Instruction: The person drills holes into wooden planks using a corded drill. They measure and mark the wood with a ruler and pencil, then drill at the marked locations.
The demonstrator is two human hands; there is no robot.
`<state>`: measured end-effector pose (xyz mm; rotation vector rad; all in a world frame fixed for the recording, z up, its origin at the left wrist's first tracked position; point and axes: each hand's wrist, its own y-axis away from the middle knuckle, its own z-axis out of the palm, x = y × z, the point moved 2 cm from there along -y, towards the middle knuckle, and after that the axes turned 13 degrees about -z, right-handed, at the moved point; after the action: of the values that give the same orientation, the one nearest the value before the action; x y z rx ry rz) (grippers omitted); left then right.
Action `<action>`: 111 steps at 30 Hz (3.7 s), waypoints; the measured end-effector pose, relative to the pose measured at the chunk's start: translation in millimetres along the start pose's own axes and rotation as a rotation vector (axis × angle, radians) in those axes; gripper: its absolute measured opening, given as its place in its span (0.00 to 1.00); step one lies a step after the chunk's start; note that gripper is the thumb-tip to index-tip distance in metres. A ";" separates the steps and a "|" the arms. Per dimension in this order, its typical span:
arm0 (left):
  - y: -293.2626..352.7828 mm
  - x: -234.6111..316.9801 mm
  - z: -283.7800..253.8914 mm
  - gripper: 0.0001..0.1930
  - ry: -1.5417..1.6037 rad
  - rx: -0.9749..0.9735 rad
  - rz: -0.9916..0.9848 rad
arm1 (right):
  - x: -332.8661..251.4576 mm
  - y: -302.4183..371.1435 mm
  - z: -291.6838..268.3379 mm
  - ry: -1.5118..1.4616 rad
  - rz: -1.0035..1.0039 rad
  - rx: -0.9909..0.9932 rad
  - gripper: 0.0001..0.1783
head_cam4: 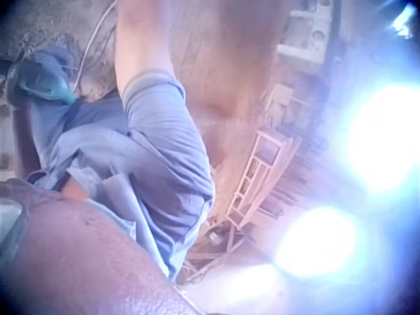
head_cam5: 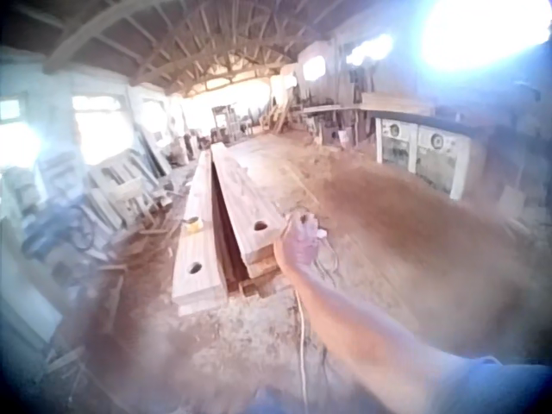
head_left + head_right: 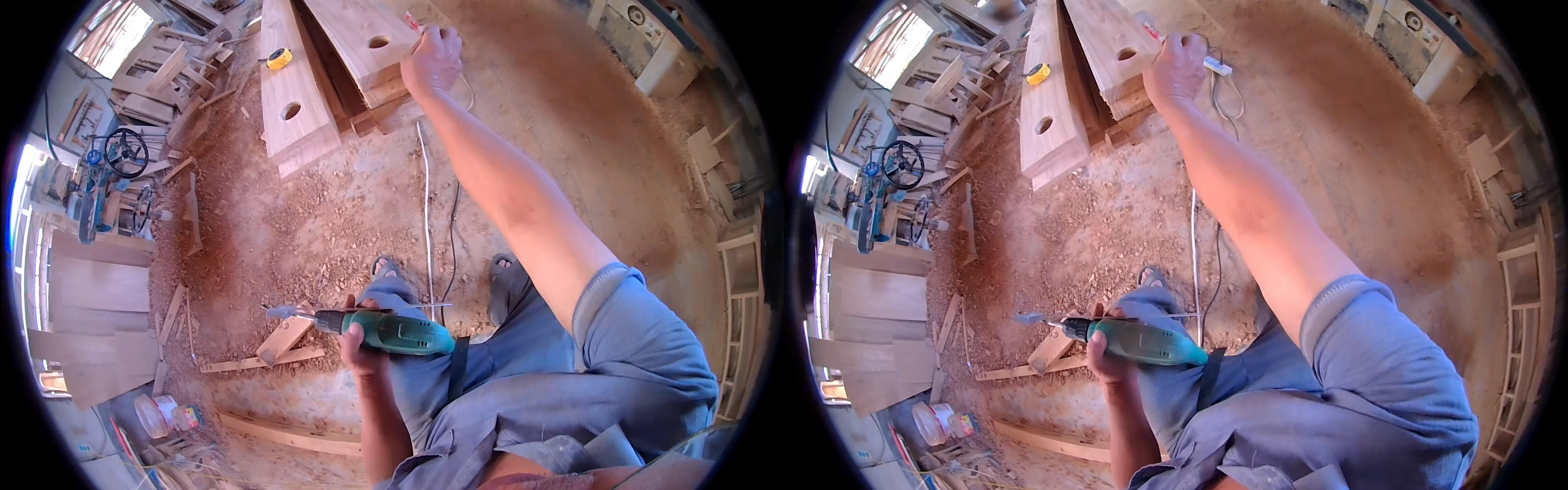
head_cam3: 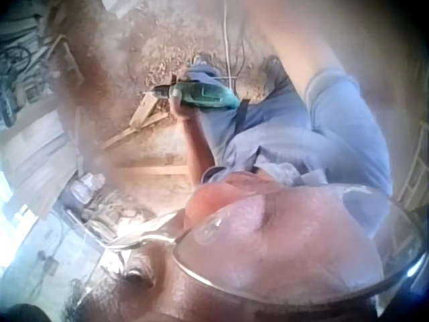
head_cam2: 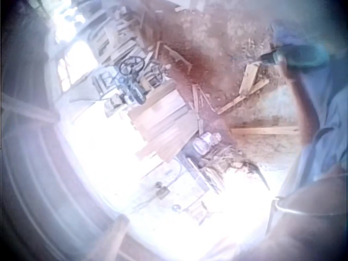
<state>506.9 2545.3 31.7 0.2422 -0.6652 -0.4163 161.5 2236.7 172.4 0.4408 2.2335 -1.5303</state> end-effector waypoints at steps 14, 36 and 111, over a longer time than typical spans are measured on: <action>-15.8 5.9 -9.8 0.34 -0.046 -0.036 0.063 | 27.9 7.1 -7.9 -0.243 0.000 -0.001 0.11; -53.7 -55.1 29.3 0.31 -0.091 -0.127 -0.403 | 39.5 311.2 -261.5 -0.837 0.460 -1.358 0.27; -353.7 183.0 184.9 0.16 -1.734 0.363 1.463 | 55.3 61.3 3.0 -0.412 -0.486 0.148 0.23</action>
<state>413.9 2132.8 150.0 -0.3988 -2.3406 1.1282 142.4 2257.5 94.8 -0.3834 1.9876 -1.8238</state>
